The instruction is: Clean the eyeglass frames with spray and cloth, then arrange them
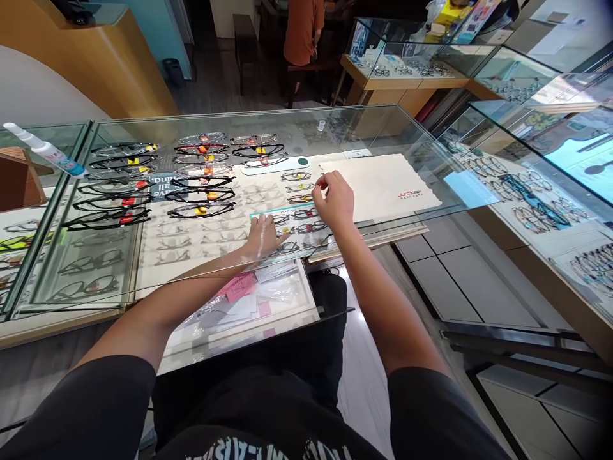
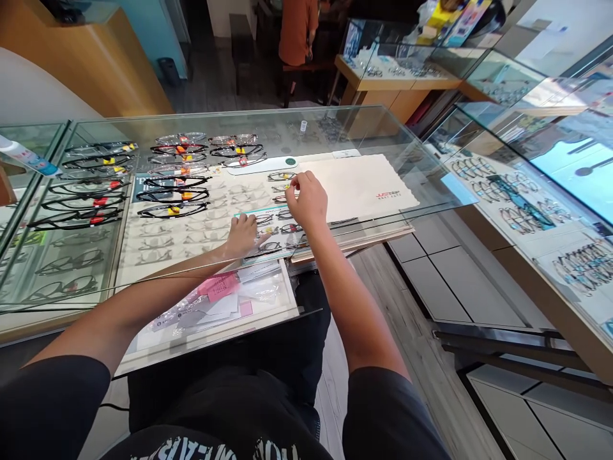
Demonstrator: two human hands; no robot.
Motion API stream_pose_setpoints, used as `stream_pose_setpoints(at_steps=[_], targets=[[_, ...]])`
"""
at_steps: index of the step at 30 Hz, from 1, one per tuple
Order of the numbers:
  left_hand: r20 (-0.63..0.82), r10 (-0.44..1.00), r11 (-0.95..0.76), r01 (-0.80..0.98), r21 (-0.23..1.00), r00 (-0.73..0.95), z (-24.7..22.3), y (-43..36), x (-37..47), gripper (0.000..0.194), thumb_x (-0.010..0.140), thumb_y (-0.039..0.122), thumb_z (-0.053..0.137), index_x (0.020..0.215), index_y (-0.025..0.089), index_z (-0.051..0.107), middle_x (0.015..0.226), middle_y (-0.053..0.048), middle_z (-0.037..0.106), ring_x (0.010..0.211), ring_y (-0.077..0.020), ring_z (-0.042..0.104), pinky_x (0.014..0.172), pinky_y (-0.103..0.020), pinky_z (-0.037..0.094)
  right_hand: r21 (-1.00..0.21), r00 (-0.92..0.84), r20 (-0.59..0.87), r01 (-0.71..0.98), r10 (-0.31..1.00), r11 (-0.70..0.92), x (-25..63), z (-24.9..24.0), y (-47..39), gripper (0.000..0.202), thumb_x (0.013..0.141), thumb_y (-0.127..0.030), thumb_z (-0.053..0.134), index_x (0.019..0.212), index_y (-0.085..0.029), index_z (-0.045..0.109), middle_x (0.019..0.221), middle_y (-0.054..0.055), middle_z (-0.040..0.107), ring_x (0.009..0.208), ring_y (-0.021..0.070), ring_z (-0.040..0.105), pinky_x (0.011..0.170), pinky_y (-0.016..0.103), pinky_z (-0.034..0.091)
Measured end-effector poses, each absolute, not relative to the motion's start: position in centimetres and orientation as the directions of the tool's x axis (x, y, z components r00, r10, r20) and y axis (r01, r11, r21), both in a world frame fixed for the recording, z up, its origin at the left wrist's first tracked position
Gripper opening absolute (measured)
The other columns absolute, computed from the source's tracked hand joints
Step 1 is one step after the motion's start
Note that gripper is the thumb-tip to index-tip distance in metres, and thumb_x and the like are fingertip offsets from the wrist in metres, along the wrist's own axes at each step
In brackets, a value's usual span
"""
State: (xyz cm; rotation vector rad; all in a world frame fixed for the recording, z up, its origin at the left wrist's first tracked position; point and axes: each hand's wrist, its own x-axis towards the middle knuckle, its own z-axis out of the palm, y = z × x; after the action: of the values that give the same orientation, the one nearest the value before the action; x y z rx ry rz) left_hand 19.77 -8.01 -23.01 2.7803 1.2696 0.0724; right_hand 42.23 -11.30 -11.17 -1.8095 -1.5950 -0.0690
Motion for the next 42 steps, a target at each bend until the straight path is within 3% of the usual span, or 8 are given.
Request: stream_pose_setpoints(at_steps=[17, 23, 25, 28, 31, 34, 36, 42], targets=[[-0.097, 0.772, -0.616, 0.777, 0.129, 0.628, -21.5, -7.7, 21.6, 0.072, 0.116, 0.063, 0.041, 0.121, 0.006, 0.084, 0.140, -0.030, 0.068, 0.136, -0.0475, 0.052, 0.113, -0.060, 0.038, -0.478, 0.224, 0.499, 0.877, 0.837, 0.050, 42.5, -11.6, -10.9, 0.012, 0.097, -0.022, 0.059, 0.088, -0.027, 0.054, 0.098, 0.008, 0.070, 0.076, 0.0226, 0.055, 0.071, 0.039, 0.041], [-0.111, 0.749, -0.630, 0.754, 0.189, 0.653, -17.9, -10.7, 20.8, 0.046, 0.111, 0.041, 0.055, 0.132, 0.007, 0.077, 0.157, -0.032, 0.062, 0.146, -0.0485, 0.050, 0.118, -0.062, 0.037, -0.488, 0.250, 0.465, 0.873, 0.850, 0.010, 42.5, -11.4, -11.0, 0.020, 0.095, -0.024, 0.062, 0.087, -0.028, 0.045, 0.096, 0.006, 0.067, 0.075, 0.0222, 0.052, 0.071, 0.039, 0.039], [-0.140, 0.699, -0.663, 0.709, 0.238, 0.701, -16.2, -12.8, 19.9, 0.030, 0.105, 0.032, 0.063, 0.123, 0.013, 0.078, 0.143, -0.025, 0.073, 0.138, -0.0441, 0.059, 0.114, -0.057, 0.043, -0.484, 0.252, 0.460, 0.875, 0.851, 0.002, 42.6, -11.5, -10.9, 0.023, 0.094, -0.023, 0.063, 0.085, -0.028, 0.042, 0.095, 0.006, 0.066, 0.076, 0.0226, 0.053, 0.071, 0.039, 0.039], [-0.209, 0.570, -0.705, 0.603, 0.373, 0.795, -13.4, -16.5, 17.6, 0.011, 0.099, 0.028, 0.067, 0.097, 0.023, 0.076, 0.105, -0.007, 0.083, 0.101, -0.0272, 0.072, 0.091, -0.039, 0.052, -0.454, 0.216, 0.468, 0.891, 0.857, 0.024, 42.9, -11.8, -10.7, 0.025, 0.093, -0.020, 0.063, 0.081, -0.028, 0.042, 0.092, 0.007, 0.067, 0.079, 0.0243, 0.056, 0.073, 0.040, 0.041], [-0.160, 0.437, -0.614, 0.424, 0.665, 0.885, -10.2, -19.4, 14.3, 0.011, 0.092, 0.019, 0.067, 0.081, 0.022, 0.064, 0.082, 0.001, 0.076, 0.075, -0.0161, 0.066, 0.073, -0.029, 0.046, -0.415, 0.186, 0.479, 0.909, 0.858, 0.034, 43.2, -12.1, -10.4, 0.029, 0.094, -0.020, 0.061, 0.077, -0.029, 0.040, 0.085, 0.007, 0.067, 0.082, 0.0263, 0.058, 0.074, 0.041, 0.043], [-0.009, 0.435, -0.571, 0.284, 0.771, 0.901, -7.5, -20.0, 10.5, 0.018, 0.098, 0.024, 0.065, 0.080, 0.022, 0.062, 0.073, 0.002, 0.069, 0.068, -0.0139, 0.061, 0.070, -0.028, 0.044, -0.394, 0.184, 0.485, 0.919, 0.855, 0.026, 43.5, -12.4, -10.2, 0.031, 0.098, -0.023, 0.061, 0.074, -0.029, 0.041, 0.083, 0.009, 0.068, 0.084, 0.0285, 0.061, 0.077, 0.043, 0.046], [0.075, 0.500, -0.644, 0.313, 0.698, 0.863, -6.2, -19.1, 7.8, 0.024, 0.105, 0.031, 0.059, 0.083, 0.022, 0.065, 0.074, 0.000, 0.070, 0.068, -0.0152, 0.060, 0.070, -0.030, 0.042, -0.383, 0.171, 0.502, 0.923, 0.848, 0.040, 43.6, -12.5, -10.2, 0.027, 0.102, -0.029, 0.061, 0.077, -0.029, 0.050, 0.088, 0.011, 0.071, 0.090, 0.0312, 0.063, 0.081, 0.046, 0.051], [0.203, 0.669, -0.742, 0.631, 0.225, 0.715, -5.3, -15.6, 0.3, 0.044, 0.115, 0.044, 0.046, 0.079, 0.023, 0.058, 0.077, -0.006, 0.071, 0.075, -0.0237, 0.063, 0.075, -0.038, 0.039, -0.296, 0.004, 0.545, 0.937, 0.839, 0.188, 42.0, -11.8, -8.8, 0.023, 0.105, -0.029, 0.060, 0.109, -0.023, 0.081, 0.126, 0.019, 0.078, 0.118, 0.0404, 0.063, 0.107, 0.061, 0.056]])
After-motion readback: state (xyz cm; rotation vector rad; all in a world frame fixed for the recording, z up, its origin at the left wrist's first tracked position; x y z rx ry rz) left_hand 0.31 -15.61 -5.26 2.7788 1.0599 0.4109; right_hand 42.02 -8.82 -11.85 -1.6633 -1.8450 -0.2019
